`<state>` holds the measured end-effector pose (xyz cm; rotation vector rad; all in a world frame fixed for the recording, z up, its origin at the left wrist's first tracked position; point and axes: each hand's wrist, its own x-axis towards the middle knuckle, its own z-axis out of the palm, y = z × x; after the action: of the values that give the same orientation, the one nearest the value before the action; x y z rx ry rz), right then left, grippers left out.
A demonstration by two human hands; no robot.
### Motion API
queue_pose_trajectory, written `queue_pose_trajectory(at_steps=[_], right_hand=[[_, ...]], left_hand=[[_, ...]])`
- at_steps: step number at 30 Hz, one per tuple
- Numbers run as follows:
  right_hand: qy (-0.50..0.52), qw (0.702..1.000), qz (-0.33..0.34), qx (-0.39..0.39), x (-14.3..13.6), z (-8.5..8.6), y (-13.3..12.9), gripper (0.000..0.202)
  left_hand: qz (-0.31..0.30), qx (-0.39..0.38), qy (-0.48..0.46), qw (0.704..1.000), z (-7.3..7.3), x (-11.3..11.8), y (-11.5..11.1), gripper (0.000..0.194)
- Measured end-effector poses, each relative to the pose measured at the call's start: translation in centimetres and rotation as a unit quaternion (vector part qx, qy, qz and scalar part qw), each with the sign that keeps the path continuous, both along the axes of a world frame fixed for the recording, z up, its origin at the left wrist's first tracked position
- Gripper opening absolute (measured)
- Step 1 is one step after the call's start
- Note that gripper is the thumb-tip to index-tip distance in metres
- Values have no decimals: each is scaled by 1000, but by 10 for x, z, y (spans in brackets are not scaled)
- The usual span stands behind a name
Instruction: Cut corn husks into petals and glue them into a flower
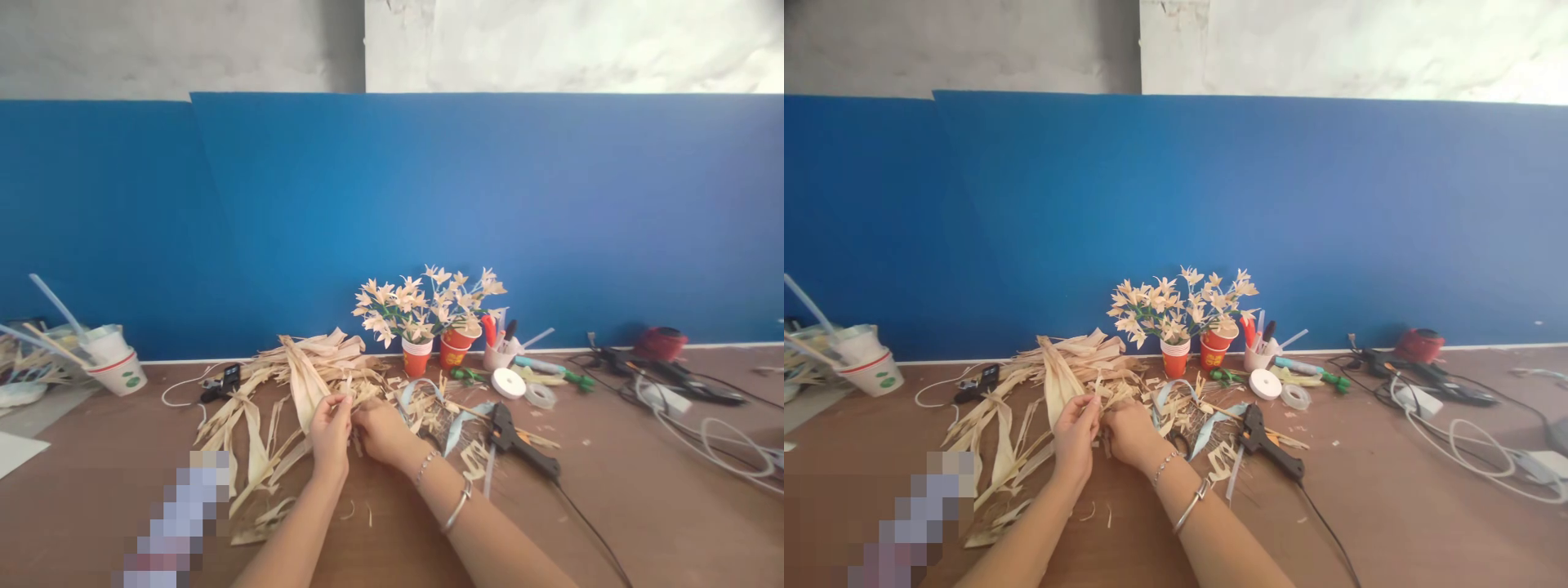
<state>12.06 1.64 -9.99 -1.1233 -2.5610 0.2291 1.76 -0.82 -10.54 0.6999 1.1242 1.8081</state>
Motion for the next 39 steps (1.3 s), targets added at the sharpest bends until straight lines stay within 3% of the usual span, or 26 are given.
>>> queue_pose_trajectory(at_steps=[5,9,11,13,15,18,21,27,39], right_hand=[[10,1000,-12,12,7,-1,-2,15],[177,979,-31,-94,16,-5,-6,12],[296,929,-61,-213,20,-5,-8,4],[400,857,-82,-314,23,-4,-10,10],[478,799,-88,-353,24,-2,-12,17],[542,761,-96,-345,23,1,-13,20],[556,762,-105,-315,20,1,-13,22],[547,801,-135,-205,19,-3,-12,17],[531,821,-94,-185,19,0,-15,11]], left_hand=[[-8,-14,0,1000,-1,2,0,31],[-8,-27,18,999,0,4,-2,31],[-12,-32,35,999,0,5,-3,29],[-20,-30,47,998,0,5,-4,28],[-29,-22,52,998,0,7,-5,28],[-53,-12,59,997,-1,9,-7,28],[-75,3,68,995,-2,12,-8,27],[-89,19,74,993,-3,14,-11,27],[-120,21,20,992,1,14,-10,31]])
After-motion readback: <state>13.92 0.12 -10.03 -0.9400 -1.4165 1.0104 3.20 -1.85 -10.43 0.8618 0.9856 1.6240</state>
